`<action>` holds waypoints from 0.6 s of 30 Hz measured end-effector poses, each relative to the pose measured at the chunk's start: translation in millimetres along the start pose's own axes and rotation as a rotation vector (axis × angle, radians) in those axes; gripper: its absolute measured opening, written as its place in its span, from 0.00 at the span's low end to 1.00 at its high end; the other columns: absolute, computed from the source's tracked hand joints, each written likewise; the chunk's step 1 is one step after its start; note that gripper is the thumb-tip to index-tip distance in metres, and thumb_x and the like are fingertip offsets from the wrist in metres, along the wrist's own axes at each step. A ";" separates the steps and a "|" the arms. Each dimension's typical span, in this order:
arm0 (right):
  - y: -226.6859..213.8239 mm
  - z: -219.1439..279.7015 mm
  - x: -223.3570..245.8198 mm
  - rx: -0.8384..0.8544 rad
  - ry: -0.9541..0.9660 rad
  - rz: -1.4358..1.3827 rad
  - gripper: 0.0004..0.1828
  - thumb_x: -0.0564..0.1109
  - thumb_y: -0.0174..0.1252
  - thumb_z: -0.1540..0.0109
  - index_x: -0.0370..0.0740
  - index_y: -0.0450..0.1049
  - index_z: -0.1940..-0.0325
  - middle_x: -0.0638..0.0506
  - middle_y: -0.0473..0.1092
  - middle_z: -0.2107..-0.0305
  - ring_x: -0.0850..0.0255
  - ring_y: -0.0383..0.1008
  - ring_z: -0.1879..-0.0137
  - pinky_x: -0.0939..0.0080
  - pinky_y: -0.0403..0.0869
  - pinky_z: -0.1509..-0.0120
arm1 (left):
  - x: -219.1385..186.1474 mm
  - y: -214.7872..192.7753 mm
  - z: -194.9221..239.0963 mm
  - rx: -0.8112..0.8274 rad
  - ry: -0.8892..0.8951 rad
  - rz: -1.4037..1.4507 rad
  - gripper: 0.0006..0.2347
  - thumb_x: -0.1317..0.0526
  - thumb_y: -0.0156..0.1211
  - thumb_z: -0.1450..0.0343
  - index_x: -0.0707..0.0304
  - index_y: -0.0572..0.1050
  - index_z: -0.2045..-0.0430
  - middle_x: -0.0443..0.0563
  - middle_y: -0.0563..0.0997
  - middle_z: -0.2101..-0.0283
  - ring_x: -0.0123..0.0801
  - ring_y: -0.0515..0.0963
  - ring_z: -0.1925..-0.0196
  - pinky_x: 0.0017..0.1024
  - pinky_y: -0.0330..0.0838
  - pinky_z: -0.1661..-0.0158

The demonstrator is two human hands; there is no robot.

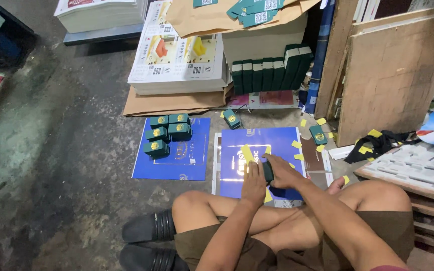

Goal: Applying small yellow stickers/labels to green product boxes.

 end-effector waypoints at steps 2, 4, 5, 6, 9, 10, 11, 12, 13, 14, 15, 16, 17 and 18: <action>-14.2 1.8 14.2 0.020 -0.019 -0.082 0.54 0.42 0.70 0.59 0.41 0.55 0.30 0.38 0.63 0.41 0.41 0.62 0.33 0.48 0.64 0.30 | 7.8 -12.7 2.9 -0.074 -0.052 0.183 0.40 0.60 0.63 0.33 0.85 0.45 0.32 0.75 0.60 0.33 0.61 0.54 0.27 0.54 0.36 0.28; -16.5 3.4 26.3 0.043 -0.033 -0.173 0.53 0.41 0.70 0.59 0.41 0.56 0.32 0.38 0.63 0.42 0.41 0.63 0.34 0.49 0.65 0.31 | 20.3 -23.7 7.8 -0.140 -0.102 0.364 0.42 0.58 0.67 0.34 0.85 0.46 0.32 0.75 0.64 0.39 0.60 0.61 0.31 0.56 0.41 0.29; -15.3 3.8 36.2 0.036 -0.103 -0.177 0.51 0.40 0.69 0.59 0.41 0.57 0.33 0.39 0.63 0.43 0.42 0.64 0.35 0.49 0.66 0.31 | 30.7 -25.3 9.5 -0.143 -0.158 0.521 0.45 0.59 0.71 0.39 0.82 0.48 0.32 0.73 0.67 0.43 0.61 0.64 0.38 0.53 0.50 0.35; -16.0 7.0 43.9 0.030 -0.170 -0.175 0.49 0.39 0.68 0.59 0.40 0.59 0.34 0.40 0.64 0.44 0.42 0.64 0.35 0.50 0.66 0.31 | 37.2 -25.7 10.2 -0.146 -0.213 0.683 0.48 0.60 0.75 0.45 0.78 0.51 0.32 0.71 0.69 0.47 0.63 0.67 0.44 0.50 0.60 0.40; -26.4 14.9 67.6 -0.057 -0.336 -0.088 0.46 0.37 0.66 0.58 0.40 0.62 0.34 0.39 0.63 0.44 0.39 0.62 0.35 0.47 0.65 0.30 | 42.7 -1.8 4.5 -0.304 -0.132 0.834 0.31 0.61 0.77 0.45 0.69 0.66 0.50 0.68 0.73 0.52 0.64 0.72 0.46 0.50 0.67 0.47; -27.3 14.3 70.4 -0.053 -0.336 -0.089 0.46 0.37 0.66 0.58 0.40 0.62 0.34 0.39 0.63 0.44 0.39 0.62 0.35 0.47 0.65 0.30 | 43.1 -5.4 3.5 -0.303 -0.137 0.835 0.31 0.61 0.77 0.45 0.69 0.66 0.50 0.68 0.73 0.52 0.64 0.72 0.46 0.50 0.67 0.47; -30.1 13.8 73.2 -0.073 -0.339 -0.064 0.48 0.37 0.66 0.58 0.40 0.61 0.33 0.38 0.62 0.43 0.38 0.61 0.34 0.47 0.65 0.30 | 45.4 -14.8 4.3 -0.379 -0.133 0.856 0.29 0.63 0.75 0.45 0.69 0.66 0.52 0.68 0.73 0.52 0.64 0.72 0.47 0.50 0.68 0.48; -33.2 13.8 75.6 -0.096 -0.339 -0.039 0.49 0.37 0.67 0.58 0.40 0.60 0.32 0.37 0.61 0.43 0.37 0.60 0.34 0.46 0.65 0.31 | 47.5 -24.2 5.0 -0.453 -0.125 0.875 0.27 0.66 0.73 0.45 0.68 0.66 0.54 0.68 0.73 0.53 0.65 0.72 0.48 0.50 0.69 0.49; -30.6 12.4 72.7 -0.095 -0.337 -0.041 0.49 0.37 0.67 0.58 0.40 0.60 0.32 0.37 0.61 0.43 0.37 0.60 0.34 0.46 0.65 0.31 | 48.0 -20.7 1.5 -0.450 -0.127 0.876 0.27 0.66 0.73 0.45 0.68 0.66 0.54 0.68 0.73 0.53 0.65 0.72 0.48 0.50 0.69 0.49; -22.4 11.2 66.1 -0.050 -0.290 0.003 0.51 0.38 0.67 0.57 0.40 0.57 0.30 0.37 0.60 0.42 0.37 0.60 0.34 0.46 0.64 0.31 | 47.8 -11.1 -2.2 -0.387 -0.156 0.876 0.28 0.66 0.73 0.47 0.69 0.66 0.53 0.69 0.74 0.53 0.66 0.72 0.48 0.51 0.69 0.50; -14.2 10.4 59.4 -0.004 -0.243 0.046 0.53 0.39 0.67 0.56 0.40 0.55 0.28 0.36 0.59 0.41 0.37 0.60 0.35 0.46 0.64 0.31 | 47.5 -1.3 -5.4 -0.323 -0.185 0.875 0.30 0.66 0.73 0.48 0.70 0.66 0.52 0.69 0.74 0.52 0.66 0.72 0.48 0.51 0.69 0.50; -10.4 12.0 59.5 0.002 -0.239 0.042 0.53 0.39 0.67 0.56 0.40 0.55 0.28 0.36 0.59 0.41 0.37 0.60 0.35 0.46 0.64 0.31 | 46.8 7.4 -4.9 -0.315 -0.189 0.877 0.30 0.66 0.73 0.48 0.70 0.66 0.52 0.69 0.74 0.52 0.66 0.72 0.48 0.51 0.69 0.50; -4.5 13.4 58.6 0.026 -0.220 0.093 0.53 0.39 0.66 0.55 0.39 0.53 0.26 0.36 0.58 0.39 0.37 0.59 0.33 0.46 0.62 0.29 | 45.0 16.8 -4.6 -0.284 -0.191 0.825 0.28 0.65 0.74 0.46 0.69 0.66 0.54 0.69 0.74 0.53 0.66 0.73 0.48 0.51 0.69 0.50; -2.7 10.8 56.5 0.045 -0.202 0.150 0.53 0.39 0.64 0.53 0.39 0.51 0.25 0.36 0.57 0.37 0.37 0.58 0.32 0.46 0.60 0.27 | 44.6 23.7 -9.9 -0.259 -0.189 0.772 0.26 0.64 0.75 0.44 0.69 0.66 0.56 0.69 0.75 0.55 0.65 0.74 0.48 0.51 0.69 0.49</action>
Point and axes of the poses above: each hand's wrist, its own z-axis away from the middle knuckle, its own y-axis out of the palm, x = y × z, the point moved 9 cm from there along -z, towards the middle knuckle
